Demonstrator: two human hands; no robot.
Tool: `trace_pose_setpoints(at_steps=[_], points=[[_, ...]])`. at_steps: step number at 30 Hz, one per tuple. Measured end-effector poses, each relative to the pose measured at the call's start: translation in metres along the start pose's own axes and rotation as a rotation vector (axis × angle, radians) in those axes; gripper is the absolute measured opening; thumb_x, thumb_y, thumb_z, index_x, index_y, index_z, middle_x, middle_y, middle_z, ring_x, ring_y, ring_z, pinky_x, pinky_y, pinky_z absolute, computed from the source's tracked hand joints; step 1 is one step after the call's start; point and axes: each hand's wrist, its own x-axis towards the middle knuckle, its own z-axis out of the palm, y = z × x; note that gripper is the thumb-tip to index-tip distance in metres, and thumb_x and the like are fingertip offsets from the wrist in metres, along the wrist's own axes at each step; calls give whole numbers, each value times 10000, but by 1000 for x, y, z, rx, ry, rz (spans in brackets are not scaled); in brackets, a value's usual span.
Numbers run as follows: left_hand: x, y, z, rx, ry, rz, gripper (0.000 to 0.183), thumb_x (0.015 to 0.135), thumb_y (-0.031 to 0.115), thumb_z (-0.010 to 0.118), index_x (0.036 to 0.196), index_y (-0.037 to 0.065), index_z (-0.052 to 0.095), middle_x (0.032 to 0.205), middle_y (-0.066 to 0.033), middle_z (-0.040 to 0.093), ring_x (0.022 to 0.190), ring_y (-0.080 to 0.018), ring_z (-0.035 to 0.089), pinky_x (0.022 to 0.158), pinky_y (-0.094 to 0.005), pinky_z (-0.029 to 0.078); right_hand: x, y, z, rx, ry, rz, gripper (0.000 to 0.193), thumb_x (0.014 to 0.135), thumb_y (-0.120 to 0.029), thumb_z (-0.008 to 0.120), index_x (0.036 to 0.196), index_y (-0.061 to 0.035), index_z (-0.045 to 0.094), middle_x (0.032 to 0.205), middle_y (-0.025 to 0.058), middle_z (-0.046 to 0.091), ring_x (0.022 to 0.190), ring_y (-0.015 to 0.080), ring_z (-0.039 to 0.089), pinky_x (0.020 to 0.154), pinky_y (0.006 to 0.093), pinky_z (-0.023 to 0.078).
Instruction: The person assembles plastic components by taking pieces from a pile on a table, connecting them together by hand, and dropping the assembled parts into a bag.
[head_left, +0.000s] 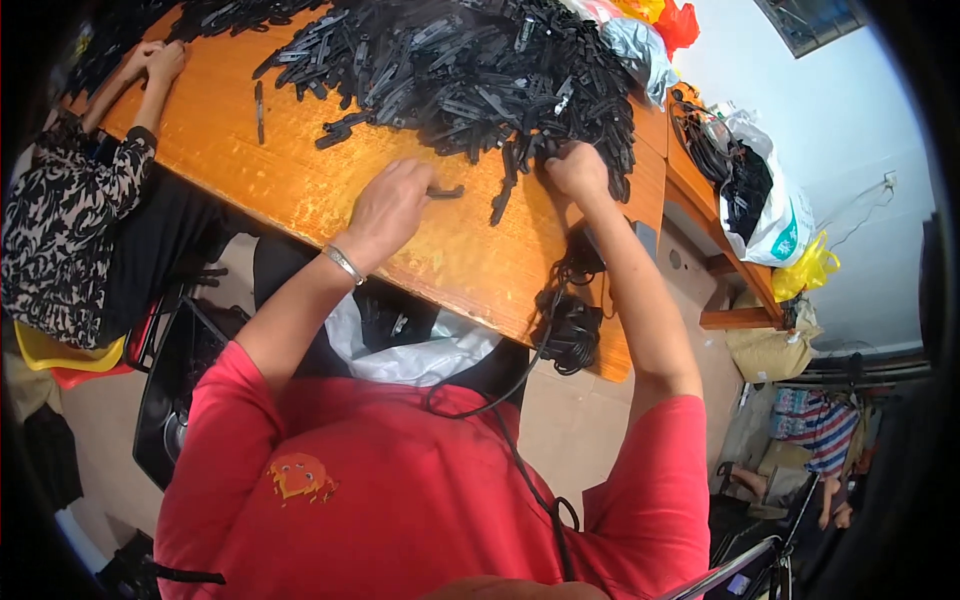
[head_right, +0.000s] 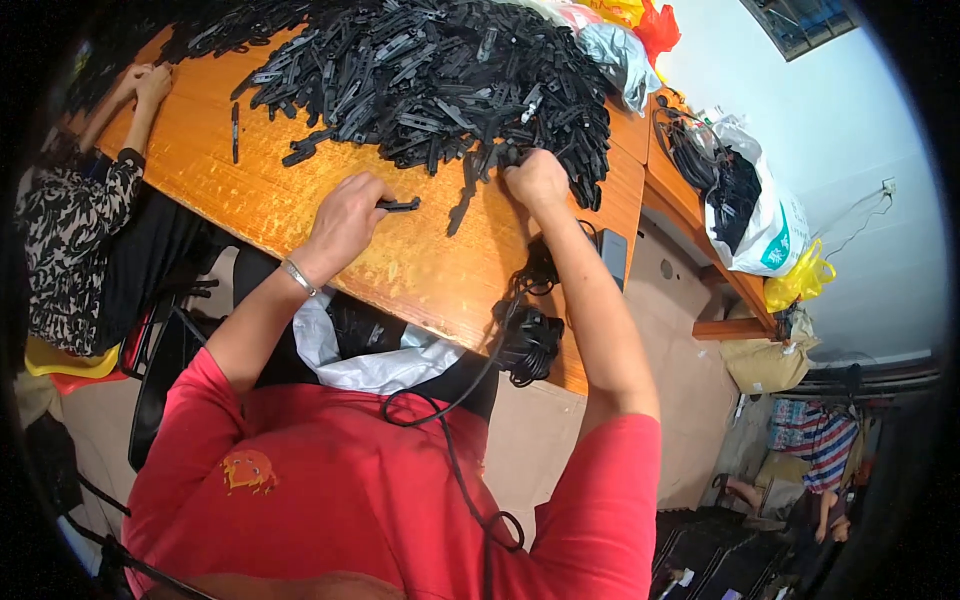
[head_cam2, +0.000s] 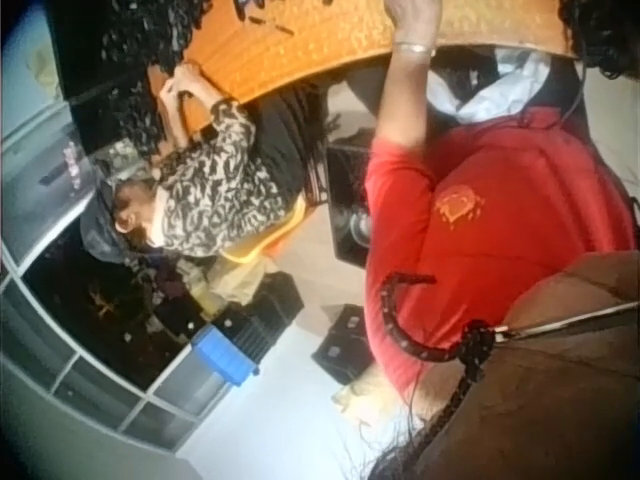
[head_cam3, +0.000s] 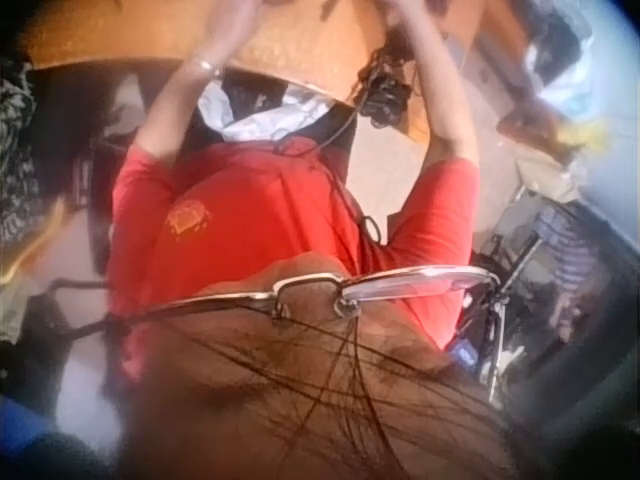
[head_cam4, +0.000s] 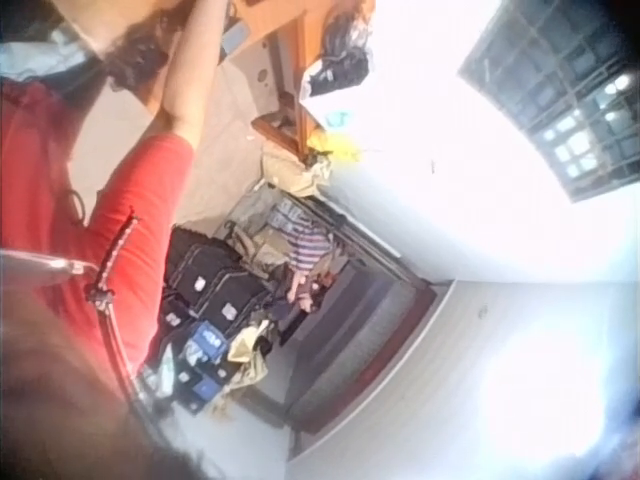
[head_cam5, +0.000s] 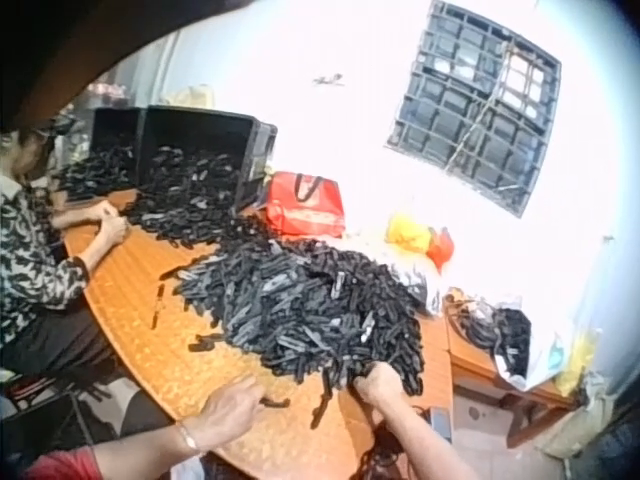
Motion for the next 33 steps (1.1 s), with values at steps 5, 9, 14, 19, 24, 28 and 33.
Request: trace_pose_setpoints(at_steps=[5, 9, 14, 19, 24, 28, 33], points=[[-10, -2, -15, -90, -22, 120, 189, 802, -24, 762, 936, 25, 637, 949, -136, 625, 961, -372, 619, 833, -461, 500, -31, -9, -2, 274, 48, -164, 314, 888, -240, 716, 1100, -8, 704, 994, 210, 768, 871, 352, 760, 822, 421, 599], [-16, 20, -35, -133, -12, 106, 183, 799, -26, 762, 928, 25, 642, 992, -135, 650, 987, -363, 632, 850, -452, 507, -103, -46, -10, 622, -454, -349, 265, 993, -168, 718, 1171, 28, 698, 833, 104, 726, 697, 166, 700, 638, 354, 555], [-16, 38, -47, -198, 139, 226, 181, 805, -47, 761, 938, 14, 655, 1196, -167, 701, 1167, -339, 670, 961, -415, 542, -130, -60, -3, 615, -392, -510, 226, 1012, -185, 707, 1029, 34, 758, 752, 74, 695, 616, 116, 660, 580, 315, 515], [-25, 35, -43, -418, 11, 112, 163, 831, -73, 739, 941, 3, 646, 1169, -170, 711, 1089, -345, 710, 897, -400, 578, -136, -65, -12, 688, -522, -409, 253, 1021, -209, 697, 1047, 34, 763, 726, 82, 691, 566, 131, 652, 556, 323, 513], [-30, 33, -43, -481, -63, 73, 177, 833, -91, 731, 956, -3, 639, 1087, -169, 715, 1016, -338, 718, 848, -385, 585, -141, -63, -11, 672, -581, -356, 279, 1015, -228, 704, 1055, 44, 755, 773, 114, 716, 626, 187, 693, 605, 359, 538], [-28, 31, -45, -500, -49, 54, 185, 833, -94, 727, 964, -5, 631, 1066, -163, 706, 991, -335, 714, 817, -385, 579, -156, -64, -11, 537, -377, -598, 346, 940, -224, 781, 1152, 42, 715, 917, 195, 741, 813, 308, 731, 750, 417, 558], [-27, 31, -46, -480, -44, 50, 183, 834, -92, 726, 961, -4, 629, 1060, -161, 701, 983, -332, 712, 806, -385, 576, -165, -68, -10, 404, -243, -596, 389, 888, -175, 807, 1218, -3, 694, 978, 241, 731, 920, 422, 729, 791, 458, 562]])
